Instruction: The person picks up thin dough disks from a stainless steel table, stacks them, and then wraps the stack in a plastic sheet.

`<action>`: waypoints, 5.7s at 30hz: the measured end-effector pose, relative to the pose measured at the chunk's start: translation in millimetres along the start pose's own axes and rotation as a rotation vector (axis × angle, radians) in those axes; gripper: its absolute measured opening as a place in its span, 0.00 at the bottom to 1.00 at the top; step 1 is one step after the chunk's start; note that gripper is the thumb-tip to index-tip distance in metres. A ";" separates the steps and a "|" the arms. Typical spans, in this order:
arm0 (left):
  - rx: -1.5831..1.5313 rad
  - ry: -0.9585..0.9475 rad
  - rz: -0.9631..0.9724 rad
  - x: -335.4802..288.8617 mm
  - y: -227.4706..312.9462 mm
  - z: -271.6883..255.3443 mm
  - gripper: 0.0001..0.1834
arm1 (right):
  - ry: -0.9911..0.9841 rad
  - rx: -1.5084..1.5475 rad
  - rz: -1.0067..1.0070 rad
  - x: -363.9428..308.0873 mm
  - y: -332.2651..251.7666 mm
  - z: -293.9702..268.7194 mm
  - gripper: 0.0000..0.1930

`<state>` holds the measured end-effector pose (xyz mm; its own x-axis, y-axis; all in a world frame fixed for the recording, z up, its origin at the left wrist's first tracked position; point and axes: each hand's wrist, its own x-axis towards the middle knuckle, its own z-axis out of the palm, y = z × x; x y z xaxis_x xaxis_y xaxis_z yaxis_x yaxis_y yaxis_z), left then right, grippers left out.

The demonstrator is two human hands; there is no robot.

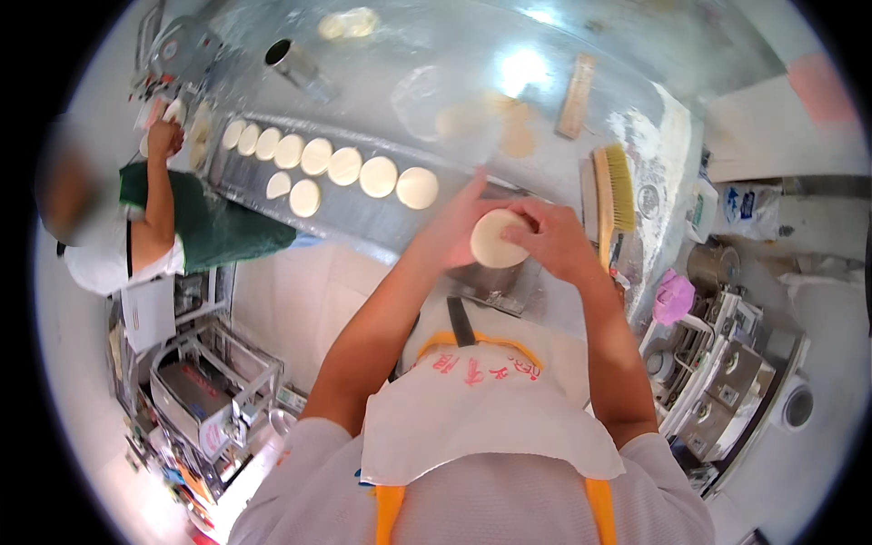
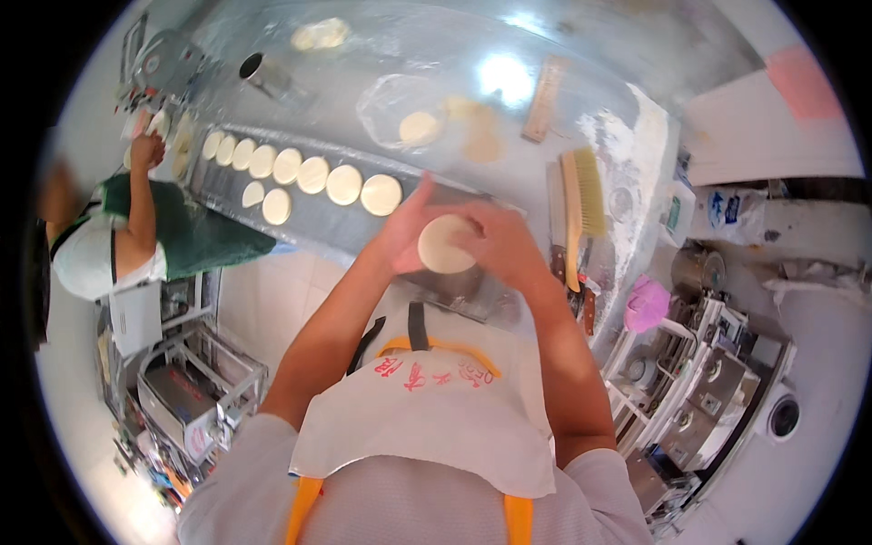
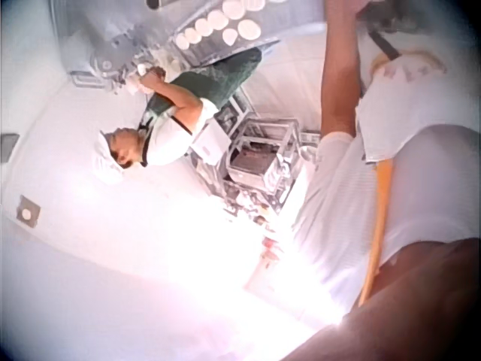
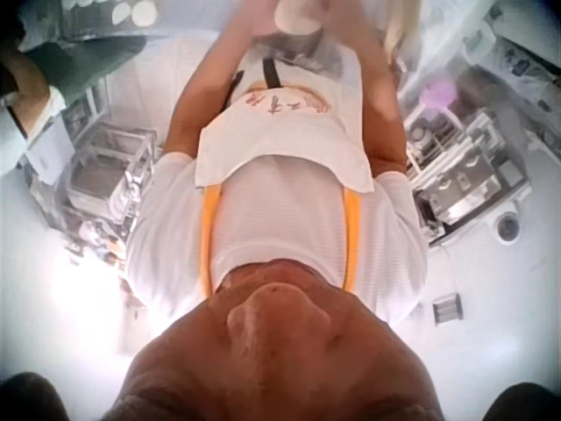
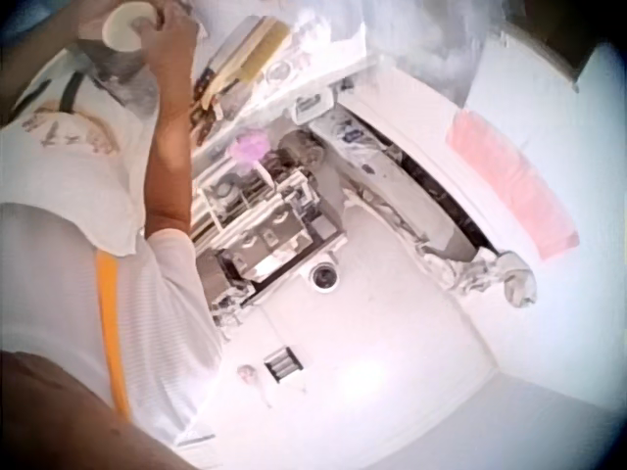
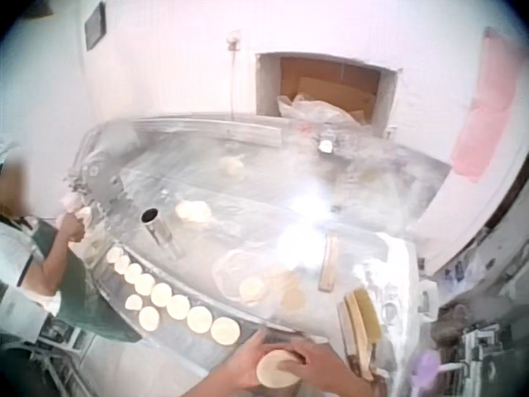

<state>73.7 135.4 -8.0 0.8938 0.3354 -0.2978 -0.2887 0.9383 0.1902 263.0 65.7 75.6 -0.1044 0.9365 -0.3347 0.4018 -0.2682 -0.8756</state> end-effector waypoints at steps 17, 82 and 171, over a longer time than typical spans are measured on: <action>0.098 0.305 0.317 -41.0 -21.9 30.5 0.23 | 0.672 -0.700 0.389 -24.6 268.3 -52.7 0.33; 1.592 0.969 0.454 -126.4 -47.1 -14.4 0.32 | -0.019 0.223 -0.027 12.3 22.6 -24.2 0.18; 1.253 0.957 0.355 -101.4 4.7 20.4 0.37 | 0.072 -0.269 -0.078 11.6 21.6 -25.7 0.17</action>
<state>-11.3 104.1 42.2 0.1777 0.8864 -0.4274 0.4527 0.3120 0.8353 293.8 76.6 61.8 -0.0832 0.9681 -0.2363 0.6232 -0.1346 -0.7704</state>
